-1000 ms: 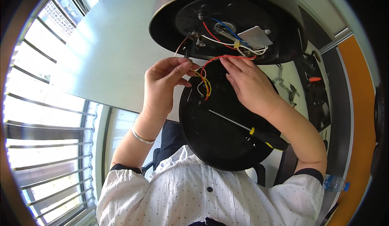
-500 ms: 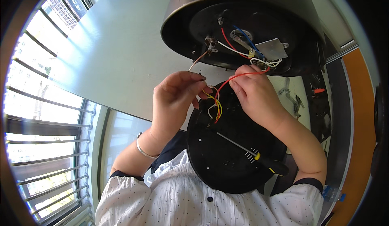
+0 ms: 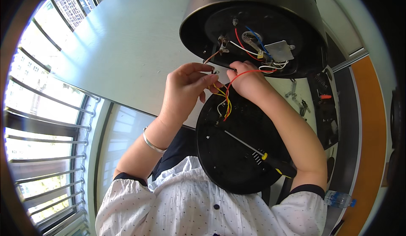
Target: The person works on the internal wiring of a black cylindrical device, using a screwdriver to tighten connections and adjusting wires by hand. The task involves careful manipulation of small components inside the device's housing.
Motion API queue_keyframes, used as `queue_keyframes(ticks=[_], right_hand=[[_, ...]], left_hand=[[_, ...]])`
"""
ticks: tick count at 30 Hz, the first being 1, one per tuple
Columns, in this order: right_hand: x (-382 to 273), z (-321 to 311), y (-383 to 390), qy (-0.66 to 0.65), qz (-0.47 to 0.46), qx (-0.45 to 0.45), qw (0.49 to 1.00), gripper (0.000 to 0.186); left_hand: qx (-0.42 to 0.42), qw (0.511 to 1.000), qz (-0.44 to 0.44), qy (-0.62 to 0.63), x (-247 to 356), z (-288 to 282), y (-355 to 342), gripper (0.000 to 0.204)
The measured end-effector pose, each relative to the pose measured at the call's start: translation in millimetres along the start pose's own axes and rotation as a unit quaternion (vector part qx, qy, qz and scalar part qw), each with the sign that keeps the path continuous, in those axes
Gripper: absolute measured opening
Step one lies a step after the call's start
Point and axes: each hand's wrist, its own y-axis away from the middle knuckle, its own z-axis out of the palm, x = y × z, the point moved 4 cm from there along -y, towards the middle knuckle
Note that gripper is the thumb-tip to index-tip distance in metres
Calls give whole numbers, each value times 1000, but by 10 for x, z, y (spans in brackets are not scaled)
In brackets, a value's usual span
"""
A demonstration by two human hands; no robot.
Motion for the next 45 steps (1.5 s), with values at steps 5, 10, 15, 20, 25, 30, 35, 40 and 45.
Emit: queue_keyframes(ticks=[5,10,15,20,25,30,35,40,45], right_hand=[[63,-3,-254,31,53,-132,989,28],[181,120,-398,44,97,-96,990,32],[246,192,-405,14,47,-58,997,28],[421,262,-375,-54,78,-89,992,26],[342,242,-354,-48,31,-63,996,22],[160,152,-365,-44,39,-147,987,15],[143,119,-344,-4,-31,-49,998,10],[25,-12,-103,-94,-93,76,988,4],[-32,-88,53,-112,-228,199,947,13]], left_hand=[[-14,999,-28,-34,34,-55,-42,23],[-10,999,-43,-19,24,-74,-38,23],[5,999,-44,7,-20,-65,-46,19],[15,998,-53,10,-53,-61,18,13],[22,999,-42,10,-65,-73,5,13],[30,999,-42,12,-45,-59,-35,15],[45,998,-33,28,-75,-25,-99,15],[62,998,-13,29,-74,8,-169,15],[61,997,4,51,-135,36,-277,14]])
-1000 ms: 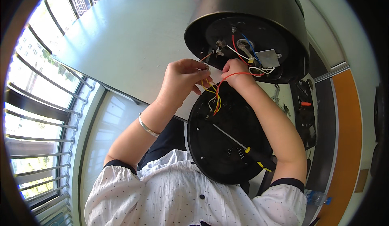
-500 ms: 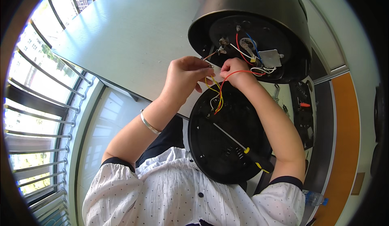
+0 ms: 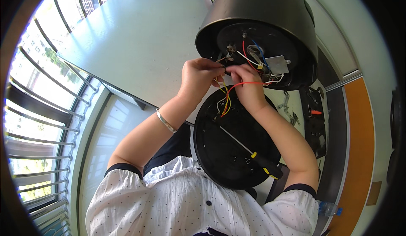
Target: The person works on the internal wiring of a black cylindrical device, using a screwdriver to tighten connections and adjusting wires by hand. The task involves careful manipulation of small components inside the device's housing.
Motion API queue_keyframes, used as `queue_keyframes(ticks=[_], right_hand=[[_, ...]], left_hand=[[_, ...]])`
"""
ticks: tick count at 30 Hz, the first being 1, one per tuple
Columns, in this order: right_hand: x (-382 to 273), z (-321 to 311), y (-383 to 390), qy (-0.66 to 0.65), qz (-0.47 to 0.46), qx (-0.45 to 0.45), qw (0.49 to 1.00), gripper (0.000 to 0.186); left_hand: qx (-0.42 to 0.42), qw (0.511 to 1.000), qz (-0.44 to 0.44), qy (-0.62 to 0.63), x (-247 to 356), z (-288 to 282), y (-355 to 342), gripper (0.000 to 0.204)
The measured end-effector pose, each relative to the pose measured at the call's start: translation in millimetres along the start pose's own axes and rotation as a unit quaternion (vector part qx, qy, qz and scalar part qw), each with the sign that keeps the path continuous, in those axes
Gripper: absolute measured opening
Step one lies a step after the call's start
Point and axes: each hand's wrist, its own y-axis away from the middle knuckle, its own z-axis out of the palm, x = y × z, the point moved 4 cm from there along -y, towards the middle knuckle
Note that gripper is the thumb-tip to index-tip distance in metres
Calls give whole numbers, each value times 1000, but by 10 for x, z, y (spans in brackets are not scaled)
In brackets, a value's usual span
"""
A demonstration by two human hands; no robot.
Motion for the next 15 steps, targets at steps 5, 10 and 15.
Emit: queue_keyframes(ticks=[5,10,15], right_hand=[[-2,-25,61,72,-54,23,996,16],[-207,-152,169,39,16,-31,999,13],[-2,-45,185,-234,207,-66,948,11]], left_hand=[[1,1000,1,-2,20,59,-68,12],[5,1000,10,-22,15,83,-128,13],[22,998,33,-43,-7,138,-176,11]])
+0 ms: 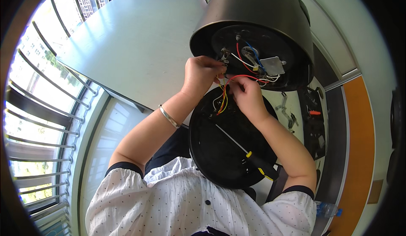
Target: The person works on the internal wiring of a black cylindrical device, using a screwdriver to tighten connections and adjusting wires by hand. The task involves careful manipulation of small components inside the device's housing.
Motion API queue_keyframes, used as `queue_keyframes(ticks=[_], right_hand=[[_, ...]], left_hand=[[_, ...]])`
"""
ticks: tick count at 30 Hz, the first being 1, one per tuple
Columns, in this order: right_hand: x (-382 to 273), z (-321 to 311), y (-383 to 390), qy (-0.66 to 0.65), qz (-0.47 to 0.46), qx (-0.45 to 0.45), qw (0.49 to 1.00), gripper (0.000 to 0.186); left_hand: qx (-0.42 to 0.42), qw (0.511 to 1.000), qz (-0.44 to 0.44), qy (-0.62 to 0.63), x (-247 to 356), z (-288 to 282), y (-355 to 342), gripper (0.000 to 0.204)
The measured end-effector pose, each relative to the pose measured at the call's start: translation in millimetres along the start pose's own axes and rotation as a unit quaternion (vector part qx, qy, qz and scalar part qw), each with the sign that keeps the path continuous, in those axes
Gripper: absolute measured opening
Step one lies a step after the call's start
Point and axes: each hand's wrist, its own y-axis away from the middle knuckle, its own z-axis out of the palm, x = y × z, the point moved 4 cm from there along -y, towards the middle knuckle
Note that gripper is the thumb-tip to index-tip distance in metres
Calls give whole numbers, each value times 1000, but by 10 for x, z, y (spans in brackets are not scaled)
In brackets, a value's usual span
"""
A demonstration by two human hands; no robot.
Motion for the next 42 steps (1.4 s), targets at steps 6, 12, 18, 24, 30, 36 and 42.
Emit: queue_keyframes(ticks=[6,12,18,24,30,36,42], right_hand=[[21,45,-86,-252,184,-78,947,9],[-16,69,-132,-200,161,-44,965,8],[125,66,-178,-119,78,6,990,8],[79,106,-189,-70,-1,54,996,10],[38,114,-203,-30,-15,82,996,9],[102,128,-243,-32,-30,95,995,8],[116,137,-234,-40,-40,105,993,7]], left_hand=[[5,999,27,-25,-14,13,-52,10],[8,999,34,-28,-18,12,-70,7],[15,997,50,-53,66,15,-9,8],[30,976,92,-196,114,-32,-10,10],[35,962,143,-231,86,-34,-62,10],[30,948,151,-277,155,-15,-46,10],[62,932,172,-314,199,26,-13,9]])
